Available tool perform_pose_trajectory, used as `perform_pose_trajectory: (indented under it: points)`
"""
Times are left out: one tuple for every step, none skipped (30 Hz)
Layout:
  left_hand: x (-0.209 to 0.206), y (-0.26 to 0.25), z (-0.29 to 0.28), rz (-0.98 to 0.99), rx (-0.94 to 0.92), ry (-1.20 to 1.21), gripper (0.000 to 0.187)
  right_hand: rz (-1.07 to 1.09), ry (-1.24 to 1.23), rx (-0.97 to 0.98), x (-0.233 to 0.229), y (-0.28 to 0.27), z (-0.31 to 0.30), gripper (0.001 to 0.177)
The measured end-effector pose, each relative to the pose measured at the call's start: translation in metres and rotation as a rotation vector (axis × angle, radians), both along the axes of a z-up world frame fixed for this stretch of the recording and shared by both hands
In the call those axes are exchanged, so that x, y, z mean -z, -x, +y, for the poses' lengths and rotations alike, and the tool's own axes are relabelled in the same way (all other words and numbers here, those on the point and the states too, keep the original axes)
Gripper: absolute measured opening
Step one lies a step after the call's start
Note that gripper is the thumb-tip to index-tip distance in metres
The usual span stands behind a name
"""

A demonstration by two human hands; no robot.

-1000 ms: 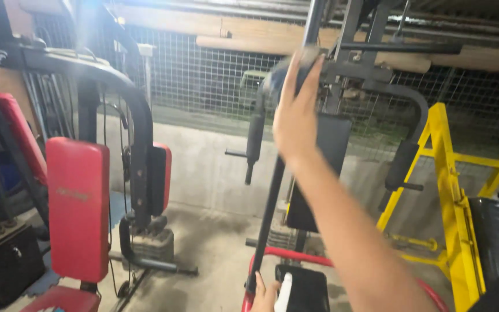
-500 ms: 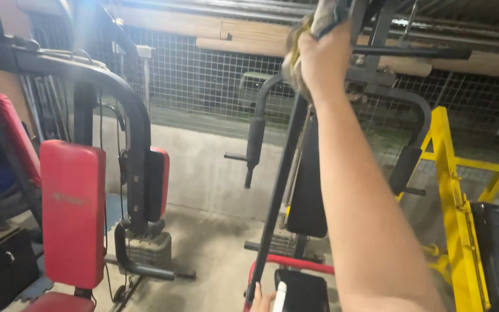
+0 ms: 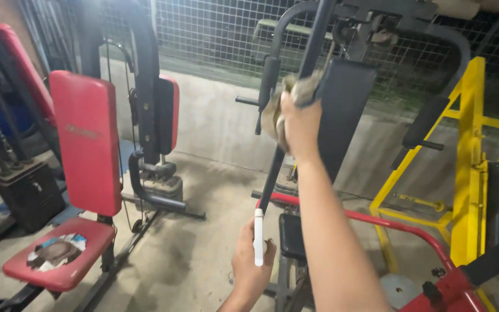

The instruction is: Wiping down various gym machines using a spray bottle and a cloth.

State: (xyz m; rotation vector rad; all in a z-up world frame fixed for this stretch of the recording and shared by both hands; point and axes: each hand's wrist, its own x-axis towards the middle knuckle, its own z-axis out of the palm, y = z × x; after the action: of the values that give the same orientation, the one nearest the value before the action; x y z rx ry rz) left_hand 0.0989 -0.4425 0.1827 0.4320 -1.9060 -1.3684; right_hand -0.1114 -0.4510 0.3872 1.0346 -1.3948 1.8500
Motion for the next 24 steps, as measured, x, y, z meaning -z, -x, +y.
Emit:
perform_pose_trajectory:
  points:
    - [0.004,0.002,0.003,-0.003,-0.007,-0.004,0.058,-0.003,-0.004,-0.007,0.015,-0.005,0.000,0.031]
    - [0.008,0.001,0.005,0.021,-0.074,0.015,0.058,-0.054,-0.018,-0.001,0.032,-0.011,0.000,0.028]
    - [0.012,0.001,0.008,0.045,-0.141,0.035,0.058,-0.105,-0.033,0.004,0.048,-0.018,0.000,0.024]
    - [0.016,0.002,0.010,0.036,-0.151,0.033,0.058,-0.113,-0.036,-0.005,0.069,-0.016,0.000,0.024]
    - [0.020,0.003,0.012,0.091,-0.203,0.085,0.059,-0.152,-0.083,0.002,0.089,-0.013,0.000,0.017]
    - [0.024,0.004,0.012,0.146,-0.253,0.138,0.061,-0.189,-0.129,0.011,0.108,-0.010,0.000,0.011]
    - [0.023,0.004,0.012,0.138,-0.260,0.137,0.061,-0.195,-0.132,0.003,0.118,-0.018,-0.001,0.011]
    - [0.023,0.003,0.014,0.181,-0.259,0.115,0.062,-0.253,-0.146,-0.006,0.130,-0.026,0.001,0.014]
    - [0.023,0.002,0.016,0.224,-0.258,0.093,0.063,-0.311,-0.159,-0.016,0.141,-0.034,0.003,0.019]
    - [0.026,0.000,0.017,0.212,-0.263,0.091,0.063,-0.321,-0.164,-0.022,0.150,-0.040,0.004,0.019]
    - [0.028,-0.003,0.018,0.238,-0.252,0.089,0.065,-0.462,-0.183,-0.054,0.159,-0.046,0.004,0.019]
    - [0.029,-0.003,0.019,0.268,-0.244,0.087,0.067,-0.598,-0.203,-0.090,0.166,-0.051,0.004,0.019]
    - [0.032,-0.003,0.019,0.260,-0.254,0.085,0.067,-0.604,-0.210,-0.099,0.187,-0.042,0.002,0.019]
    - [0.035,-0.003,0.019,0.318,-0.246,0.119,0.066,-0.509,-0.210,-0.085,0.207,-0.033,0.001,0.023]
    - [0.038,-0.003,0.019,0.376,-0.238,0.154,0.066,-0.412,-0.209,-0.071,0.228,-0.025,-0.001,0.028]
    - [0.042,-0.005,0.020,0.367,-0.247,0.151,0.066,-0.419,-0.216,-0.080,0.240,-0.026,0.001,0.028]
    - [0.045,-0.007,0.021,0.418,-0.231,0.173,0.062,-0.423,-0.283,-0.100,0.251,-0.027,0.003,0.025]
    - [0.046,-0.006,0.021,0.475,-0.210,0.194,0.059,-0.422,-0.349,-0.115,0.259,-0.025,0.006,0.023]
    - [0.048,-0.005,0.020,0.471,-0.213,0.190,0.059,-0.425,-0.354,-0.117,0.267,-0.021,0.007,0.023]
    - [0.052,-0.005,0.021,0.502,-0.187,0.208,0.055,-0.402,-0.337,-0.149,0.276,-0.020,0.009,0.029]
    - [0.056,-0.005,0.021,0.533,-0.161,0.226,0.051,-0.379,-0.320,-0.181,0.285,-0.018,0.011,0.035]
    - [0.052,-0.010,0.019,0.529,-0.165,0.224,0.051,-0.382,-0.323,-0.185,0.276,-0.028,0.014,0.035]
    - [0.049,-0.014,0.017,0.537,-0.177,0.253,0.052,-0.583,-0.370,-0.240,0.268,-0.038,0.018,0.039]
    - [0.045,-0.019,0.013,0.546,-0.186,0.285,0.052,-0.781,-0.414,-0.296,0.259,-0.048,0.020,0.043]
